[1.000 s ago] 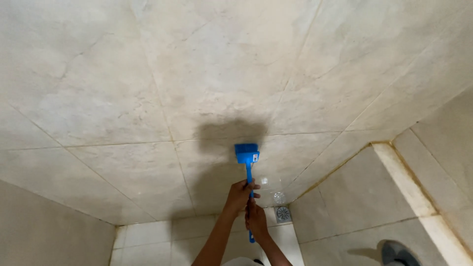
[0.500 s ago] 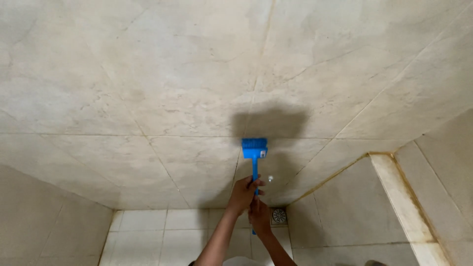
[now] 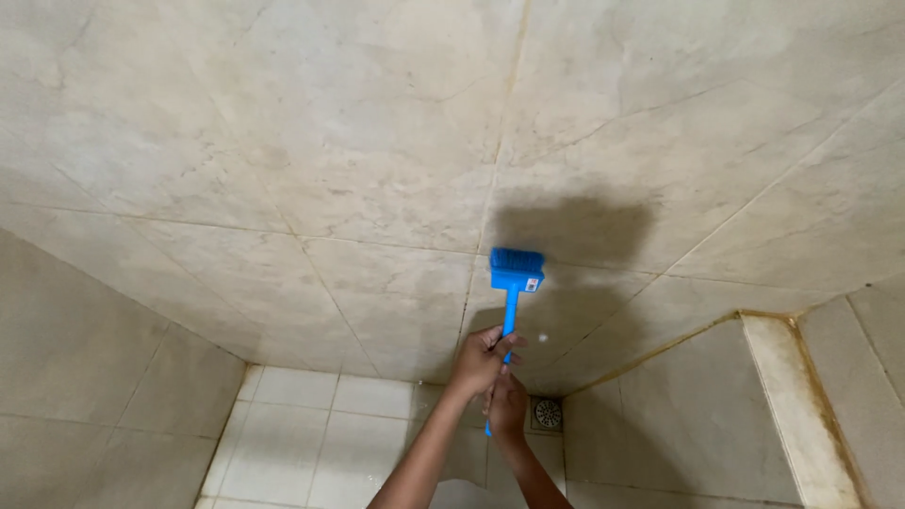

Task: The person scrubs the tiled walls of a shower stall using a blue long-handled brush. They focus on the vertical grout lines and the corner where the walls meet, moving the brush up and down to clean the surfaces.

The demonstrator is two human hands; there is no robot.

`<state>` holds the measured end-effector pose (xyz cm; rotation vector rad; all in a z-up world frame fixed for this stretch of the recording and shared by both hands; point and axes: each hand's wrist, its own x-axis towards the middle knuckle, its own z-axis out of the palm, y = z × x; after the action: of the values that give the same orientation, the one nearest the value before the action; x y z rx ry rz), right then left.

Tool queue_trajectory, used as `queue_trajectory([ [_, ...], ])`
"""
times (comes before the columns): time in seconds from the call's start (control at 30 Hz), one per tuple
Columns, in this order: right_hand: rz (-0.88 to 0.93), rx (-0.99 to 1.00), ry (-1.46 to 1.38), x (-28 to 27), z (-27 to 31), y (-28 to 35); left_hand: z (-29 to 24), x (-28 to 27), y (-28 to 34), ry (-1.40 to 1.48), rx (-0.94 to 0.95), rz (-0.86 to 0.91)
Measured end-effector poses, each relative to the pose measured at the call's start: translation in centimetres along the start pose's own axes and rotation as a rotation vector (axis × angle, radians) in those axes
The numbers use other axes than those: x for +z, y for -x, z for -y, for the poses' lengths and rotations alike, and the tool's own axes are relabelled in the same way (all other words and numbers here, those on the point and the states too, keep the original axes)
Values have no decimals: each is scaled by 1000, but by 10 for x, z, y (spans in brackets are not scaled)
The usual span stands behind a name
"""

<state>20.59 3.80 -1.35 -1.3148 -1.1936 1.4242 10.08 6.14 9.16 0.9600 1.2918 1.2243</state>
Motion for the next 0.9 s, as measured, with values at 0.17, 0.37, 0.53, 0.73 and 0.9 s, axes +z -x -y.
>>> queue_trajectory([
  [0.17, 35, -213, 271, 0, -60, -22, 32, -11, -12, 35, -22, 36],
  [0.37, 24, -259, 487, -4, -98, -25, 62, -20, -16, 117, -100, 57],
  [0.53, -122, -520, 567, 4, -36, -10, 20, -20, -8, 133, -83, 82],
  [0.73, 68, 90, 105, 14, -2, 12, 18, -28, -3, 118, -120, 97],
  [0.9, 84, 344, 74, 22, -16, 33, 97, -41, -8, 202, -228, 70],
])
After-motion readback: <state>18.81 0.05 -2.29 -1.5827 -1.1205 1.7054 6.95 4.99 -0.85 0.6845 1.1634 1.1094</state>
